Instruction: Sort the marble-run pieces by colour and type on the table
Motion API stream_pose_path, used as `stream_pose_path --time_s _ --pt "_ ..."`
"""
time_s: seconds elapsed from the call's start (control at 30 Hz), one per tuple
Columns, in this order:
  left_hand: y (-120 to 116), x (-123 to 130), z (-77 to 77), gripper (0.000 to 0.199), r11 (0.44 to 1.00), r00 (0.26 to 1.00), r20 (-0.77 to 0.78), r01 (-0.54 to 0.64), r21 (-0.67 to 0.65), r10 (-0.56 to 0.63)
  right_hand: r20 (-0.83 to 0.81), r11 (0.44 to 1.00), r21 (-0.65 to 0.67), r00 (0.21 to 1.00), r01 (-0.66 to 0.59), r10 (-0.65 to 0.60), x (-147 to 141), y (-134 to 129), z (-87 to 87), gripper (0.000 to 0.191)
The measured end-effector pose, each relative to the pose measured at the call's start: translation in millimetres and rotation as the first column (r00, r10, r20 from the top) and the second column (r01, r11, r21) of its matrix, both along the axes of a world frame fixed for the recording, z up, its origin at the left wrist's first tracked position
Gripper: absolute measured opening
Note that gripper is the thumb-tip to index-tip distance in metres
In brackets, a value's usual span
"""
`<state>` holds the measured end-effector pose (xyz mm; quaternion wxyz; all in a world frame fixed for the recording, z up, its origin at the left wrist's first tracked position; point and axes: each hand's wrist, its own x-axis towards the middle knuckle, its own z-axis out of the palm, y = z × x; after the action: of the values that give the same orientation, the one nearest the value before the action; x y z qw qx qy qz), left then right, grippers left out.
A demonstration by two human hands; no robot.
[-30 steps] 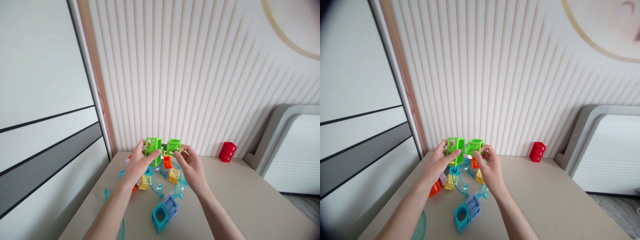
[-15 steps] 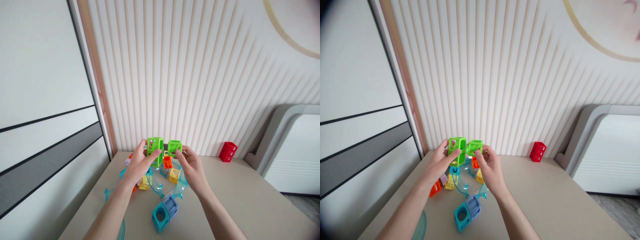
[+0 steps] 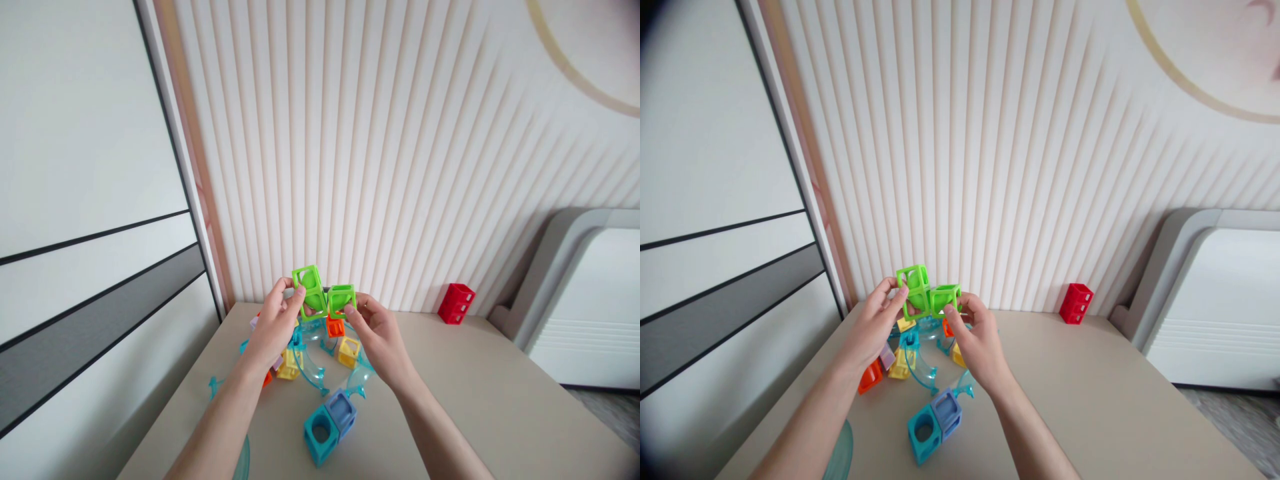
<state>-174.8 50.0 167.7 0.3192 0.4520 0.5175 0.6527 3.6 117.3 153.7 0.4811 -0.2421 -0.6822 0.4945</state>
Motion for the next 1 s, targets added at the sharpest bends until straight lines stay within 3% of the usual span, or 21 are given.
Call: stream_pose_path --time_s 0.63,1.0 --pt "-0.3 1.9 0.6 0.035 0.999 0.999 -0.009 0.052 -0.016 -0.052 -0.015 0.988 -0.143 0.999 -0.053 0.051 0.1 1.7 3.8 0.042" --pt "-0.7 0.0 0.2 0.033 0.998 0.998 -0.027 0.063 -0.010 -0.063 -0.054 0.992 -0.104 0.997 -0.068 0.063 0.7 3.0 1.4 0.040"
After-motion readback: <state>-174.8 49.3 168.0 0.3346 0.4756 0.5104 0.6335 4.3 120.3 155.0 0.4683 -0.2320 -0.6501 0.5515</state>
